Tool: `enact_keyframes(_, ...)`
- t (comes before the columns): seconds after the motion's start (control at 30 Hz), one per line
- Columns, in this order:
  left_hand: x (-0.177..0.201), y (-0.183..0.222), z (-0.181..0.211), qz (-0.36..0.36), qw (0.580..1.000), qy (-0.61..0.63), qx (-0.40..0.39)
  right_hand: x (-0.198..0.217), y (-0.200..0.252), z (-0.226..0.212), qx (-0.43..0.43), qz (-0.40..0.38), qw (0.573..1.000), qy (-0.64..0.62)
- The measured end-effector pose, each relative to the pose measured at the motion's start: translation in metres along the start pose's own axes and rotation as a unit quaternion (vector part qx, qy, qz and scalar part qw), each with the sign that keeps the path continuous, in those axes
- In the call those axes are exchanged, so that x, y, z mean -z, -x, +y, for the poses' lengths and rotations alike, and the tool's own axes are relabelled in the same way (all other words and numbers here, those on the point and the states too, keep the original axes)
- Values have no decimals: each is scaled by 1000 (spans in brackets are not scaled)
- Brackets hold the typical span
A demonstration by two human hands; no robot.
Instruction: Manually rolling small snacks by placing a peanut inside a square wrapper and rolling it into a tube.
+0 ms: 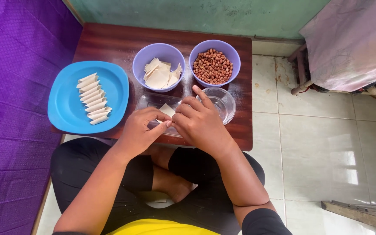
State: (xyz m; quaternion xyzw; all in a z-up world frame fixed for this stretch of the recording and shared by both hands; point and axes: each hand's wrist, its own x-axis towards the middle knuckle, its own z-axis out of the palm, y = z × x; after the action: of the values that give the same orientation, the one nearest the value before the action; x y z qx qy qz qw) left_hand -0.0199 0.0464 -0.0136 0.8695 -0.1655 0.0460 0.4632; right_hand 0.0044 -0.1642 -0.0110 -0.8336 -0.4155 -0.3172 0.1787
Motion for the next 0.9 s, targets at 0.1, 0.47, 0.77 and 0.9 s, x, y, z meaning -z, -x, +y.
enact_keyframes(0.1, 6, 2, -15, 9, 994, -104, -44, -8, 3, -7, -62, -8, 997, 33)
enact_keyframes(0.47, 12, 7, -42, -40, 970, -227, -76, -24, 2, -16, -86, -52, 993, 62)
enact_keyframes(0.77, 9, 6, -52, -33, 971, -217, -98, -48, 6, -22, -72, -63, 992, 85)
enact_keyframes(0.9, 6, 6, -53, -30, 968, -226, -103, -57, 9, -23, -69, -72, 991, 90)
